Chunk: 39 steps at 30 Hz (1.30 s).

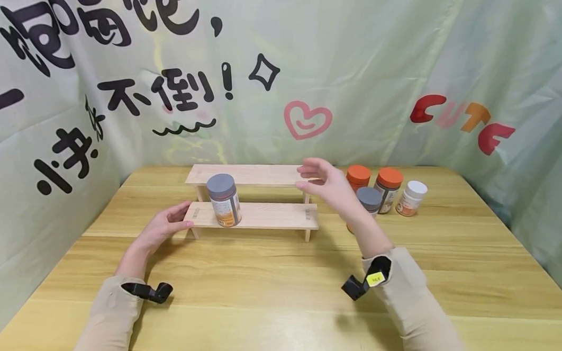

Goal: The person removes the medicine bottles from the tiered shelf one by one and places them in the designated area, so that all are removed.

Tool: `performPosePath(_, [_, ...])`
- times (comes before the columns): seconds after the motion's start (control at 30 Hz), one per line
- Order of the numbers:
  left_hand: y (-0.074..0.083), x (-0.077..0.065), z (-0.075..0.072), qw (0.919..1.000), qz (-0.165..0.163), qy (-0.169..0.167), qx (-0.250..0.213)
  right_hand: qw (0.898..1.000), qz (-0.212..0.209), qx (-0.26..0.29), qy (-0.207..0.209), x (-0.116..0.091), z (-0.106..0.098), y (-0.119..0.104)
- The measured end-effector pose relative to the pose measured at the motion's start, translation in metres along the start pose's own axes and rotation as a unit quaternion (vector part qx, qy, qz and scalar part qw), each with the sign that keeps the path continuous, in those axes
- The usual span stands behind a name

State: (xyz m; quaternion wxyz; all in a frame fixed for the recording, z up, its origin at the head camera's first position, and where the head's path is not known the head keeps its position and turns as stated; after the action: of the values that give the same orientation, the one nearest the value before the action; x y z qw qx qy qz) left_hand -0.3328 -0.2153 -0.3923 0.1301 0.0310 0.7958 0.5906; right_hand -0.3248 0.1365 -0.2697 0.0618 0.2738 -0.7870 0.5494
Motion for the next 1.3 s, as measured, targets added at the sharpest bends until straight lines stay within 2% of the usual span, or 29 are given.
performPosePath(0.17, [0.001,0.000,0.000,1.0000,0.000,0.002,0.007,0.999,-0.014,0.043,-0.010,0.010,0.022,-0.005])
performPosePath(0.37, [0.001,-0.001,0.000,0.9999,0.000,0.004,0.010,0.997,-0.032,0.063,-0.035,0.019,0.053,-0.008])
performPosePath(0.5, [0.001,-0.002,0.000,1.0000,0.000,0.004,0.009,0.996,-0.040,0.071,-0.038,0.024,0.070,-0.005])
performPosePath(0.67, [0.001,-0.001,0.000,0.9999,-0.002,0.007,0.009,0.995,-0.030,0.090,-0.043,0.029,0.089,0.005])
performPosePath(1.03, [0.002,-0.001,-0.001,0.9999,-0.001,0.009,0.007,0.996,-0.014,0.078,-0.052,0.036,0.123,0.015])
performPosePath(1.3, [0.000,-0.001,-0.001,0.9999,-0.001,0.009,0.010,0.994,-0.026,0.081,-0.065,0.040,0.143,0.007])
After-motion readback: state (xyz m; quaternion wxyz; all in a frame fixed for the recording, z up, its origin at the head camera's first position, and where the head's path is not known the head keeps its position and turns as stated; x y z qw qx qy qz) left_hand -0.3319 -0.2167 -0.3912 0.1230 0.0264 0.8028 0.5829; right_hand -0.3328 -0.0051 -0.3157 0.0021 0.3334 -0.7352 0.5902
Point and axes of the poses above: each hand's wrist, its own x-axis towards the middle knuckle, its own z-axis out of the palm, y = z × x, the point moved 9 cm from there along x, towards the middle knuckle, and after that the axes turned 12 degrees about -z, right-handed, at the moved point
